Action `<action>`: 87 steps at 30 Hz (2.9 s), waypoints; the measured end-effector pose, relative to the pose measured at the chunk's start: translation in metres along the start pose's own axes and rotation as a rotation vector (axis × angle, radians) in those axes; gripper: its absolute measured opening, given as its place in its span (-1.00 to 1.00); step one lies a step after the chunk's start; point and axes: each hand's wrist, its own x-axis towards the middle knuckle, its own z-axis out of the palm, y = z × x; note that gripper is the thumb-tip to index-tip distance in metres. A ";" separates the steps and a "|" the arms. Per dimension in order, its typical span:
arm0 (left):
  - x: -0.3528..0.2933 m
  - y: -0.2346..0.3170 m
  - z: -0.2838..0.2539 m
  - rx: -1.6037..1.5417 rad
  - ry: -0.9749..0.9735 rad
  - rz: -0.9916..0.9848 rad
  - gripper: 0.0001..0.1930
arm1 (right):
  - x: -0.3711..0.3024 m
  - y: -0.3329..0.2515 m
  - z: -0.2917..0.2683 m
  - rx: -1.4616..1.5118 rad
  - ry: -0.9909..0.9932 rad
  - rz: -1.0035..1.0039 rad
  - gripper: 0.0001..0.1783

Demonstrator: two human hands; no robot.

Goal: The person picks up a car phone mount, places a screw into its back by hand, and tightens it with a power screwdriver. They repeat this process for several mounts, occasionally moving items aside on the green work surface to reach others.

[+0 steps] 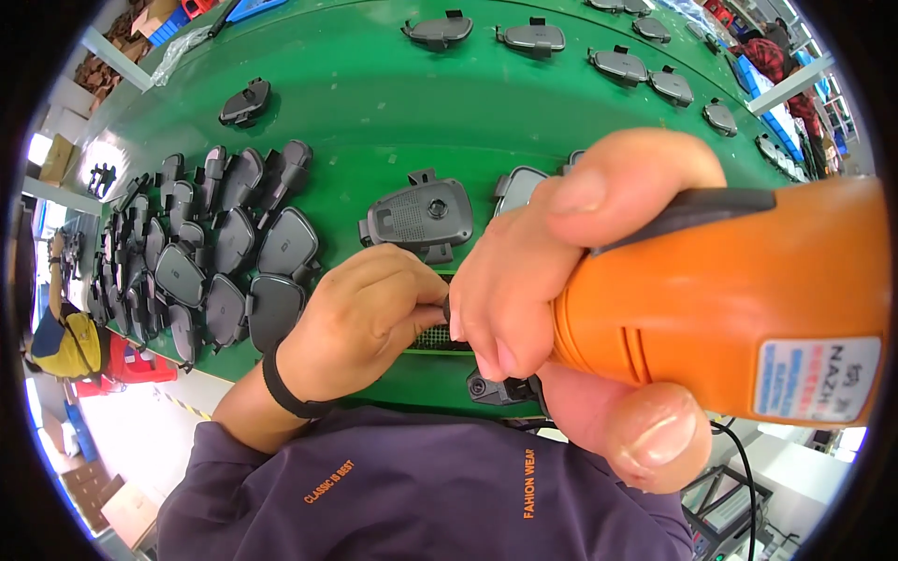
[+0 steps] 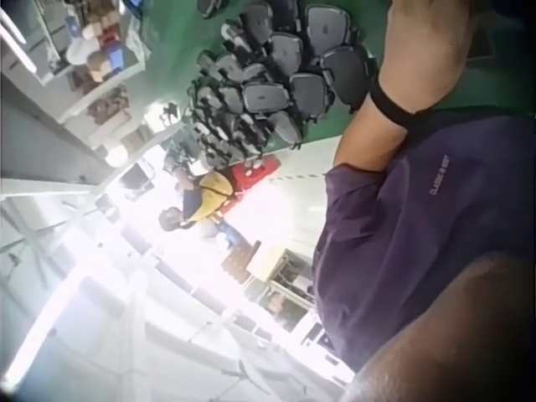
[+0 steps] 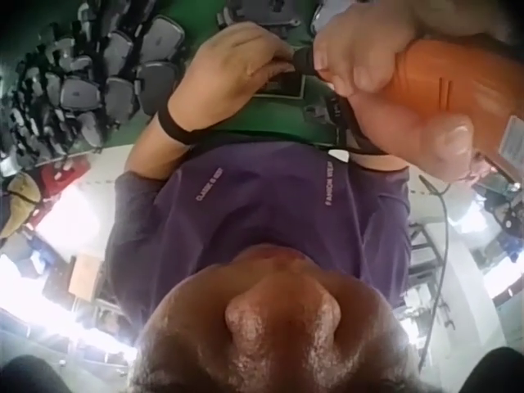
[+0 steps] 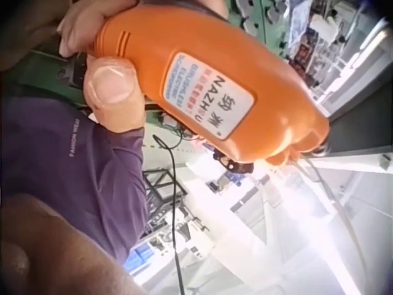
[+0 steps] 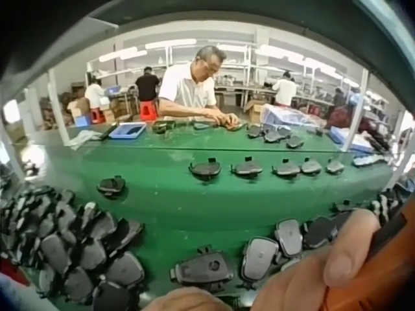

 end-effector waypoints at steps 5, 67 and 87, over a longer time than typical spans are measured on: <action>0.006 0.003 -0.002 0.032 0.034 0.000 -0.78 | -0.001 0.000 0.001 0.019 0.030 -0.044 -0.31; 0.021 -0.050 -0.019 0.022 -0.311 -0.344 -0.51 | 0.035 0.087 -0.038 -0.266 0.360 -0.006 -0.44; 0.028 -0.051 -0.019 0.039 -0.325 -0.300 -0.52 | 0.025 0.091 -0.041 -0.183 0.308 0.037 -0.61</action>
